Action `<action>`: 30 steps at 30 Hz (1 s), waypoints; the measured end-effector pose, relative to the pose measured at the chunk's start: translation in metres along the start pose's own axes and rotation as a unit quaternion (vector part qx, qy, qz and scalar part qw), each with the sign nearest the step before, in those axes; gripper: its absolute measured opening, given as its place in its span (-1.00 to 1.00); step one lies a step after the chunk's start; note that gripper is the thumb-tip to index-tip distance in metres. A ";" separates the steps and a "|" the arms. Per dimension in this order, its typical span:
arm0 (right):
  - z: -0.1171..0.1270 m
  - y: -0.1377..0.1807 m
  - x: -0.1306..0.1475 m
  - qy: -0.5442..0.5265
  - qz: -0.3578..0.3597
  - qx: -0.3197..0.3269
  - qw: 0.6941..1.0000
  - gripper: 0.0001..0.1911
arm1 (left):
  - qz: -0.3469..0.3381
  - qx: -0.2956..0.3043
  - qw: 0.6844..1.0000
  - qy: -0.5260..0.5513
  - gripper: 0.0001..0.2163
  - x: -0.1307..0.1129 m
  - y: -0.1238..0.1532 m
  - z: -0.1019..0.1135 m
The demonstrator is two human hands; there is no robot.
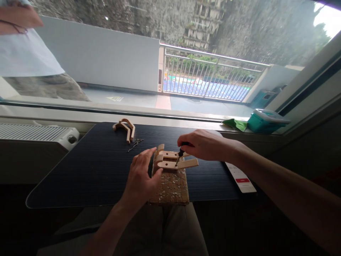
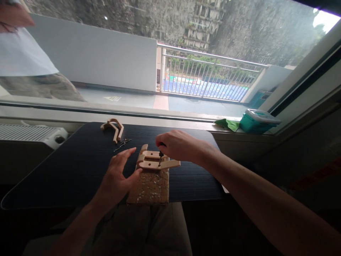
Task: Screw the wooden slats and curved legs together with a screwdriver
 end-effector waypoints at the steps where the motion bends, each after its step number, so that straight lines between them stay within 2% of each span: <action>1: 0.000 0.000 0.000 0.001 0.001 0.002 1.000 -0.73 | 0.016 0.015 0.999 0.028 -0.49 0.009 -0.003 -0.003; 4: -0.001 0.001 -0.001 0.002 0.004 0.005 1.000 -0.74 | 0.067 0.079 0.988 0.118 -0.44 0.029 -0.008 -0.018; 7: -0.001 0.000 -0.004 -0.005 0.001 0.011 1.000 -0.72 | 0.085 0.104 0.977 0.165 -0.46 0.035 -0.009 -0.027; 11: -0.001 -0.002 -0.005 -0.009 -0.003 0.021 1.000 -0.71 | 0.073 0.098 0.978 0.168 -0.55 0.034 -0.011 -0.028; 18: 0.002 -0.002 -0.002 0.002 -0.002 0.021 1.000 -0.72 | 0.043 0.100 0.988 0.108 -0.63 0.032 -0.013 -0.024; 24: 0.002 -0.001 -0.003 0.039 -0.006 0.018 0.999 -0.72 | 0.027 0.096 0.992 0.083 -0.61 0.032 -0.013 -0.023; 30: 0.001 0.000 -0.003 0.026 0.007 0.024 0.999 -0.75 | 0.025 0.093 0.992 0.083 -0.60 0.036 -0.014 -0.026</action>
Point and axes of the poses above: each hand's wrist, its own y-axis away from the middle knuckle, its own z-axis out of the back of the hand, x = y × z, the point moved 1 cm from there along -y, towards the middle knuckle, and after that the axes turned 7 degrees about x, right-handed, at the moved point
